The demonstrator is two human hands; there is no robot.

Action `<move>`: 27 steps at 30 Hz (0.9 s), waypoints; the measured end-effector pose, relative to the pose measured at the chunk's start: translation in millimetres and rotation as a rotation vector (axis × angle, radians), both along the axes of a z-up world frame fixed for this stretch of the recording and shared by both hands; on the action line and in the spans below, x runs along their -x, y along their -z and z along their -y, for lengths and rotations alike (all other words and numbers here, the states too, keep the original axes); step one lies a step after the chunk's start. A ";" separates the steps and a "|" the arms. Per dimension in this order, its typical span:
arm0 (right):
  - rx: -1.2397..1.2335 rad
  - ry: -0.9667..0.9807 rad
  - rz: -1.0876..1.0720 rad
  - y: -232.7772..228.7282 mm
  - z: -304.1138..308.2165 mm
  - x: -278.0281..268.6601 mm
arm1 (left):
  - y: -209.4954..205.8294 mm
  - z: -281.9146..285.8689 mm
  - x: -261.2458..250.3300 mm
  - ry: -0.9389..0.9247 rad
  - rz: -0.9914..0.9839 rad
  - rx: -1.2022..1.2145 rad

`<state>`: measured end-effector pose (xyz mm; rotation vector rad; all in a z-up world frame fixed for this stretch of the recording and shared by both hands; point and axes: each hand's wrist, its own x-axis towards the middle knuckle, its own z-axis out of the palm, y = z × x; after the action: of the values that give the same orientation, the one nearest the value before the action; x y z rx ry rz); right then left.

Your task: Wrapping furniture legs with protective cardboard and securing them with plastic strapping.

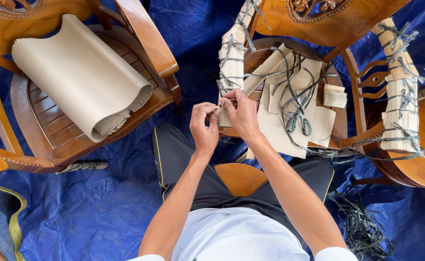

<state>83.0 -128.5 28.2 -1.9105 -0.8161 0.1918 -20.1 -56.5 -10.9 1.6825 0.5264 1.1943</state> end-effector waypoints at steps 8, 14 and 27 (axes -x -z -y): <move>0.125 -0.097 0.068 -11.6 6.3 -0.2 | -26.2 -25.4 -8.7 0.043 -0.147 -0.329; 0.078 -0.113 0.103 -3.0 8.6 -3.2 | -23.2 -30.1 -9.0 0.135 -0.185 -0.278; 0.316 -0.089 -0.145 -23.4 7.7 -11.8 | -13.0 -44.5 9.6 0.293 -0.282 -0.268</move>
<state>94.7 -136.2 51.6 -2.1255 -0.8095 0.5349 -29.7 -12.0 2.1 2.0928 0.2818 0.8475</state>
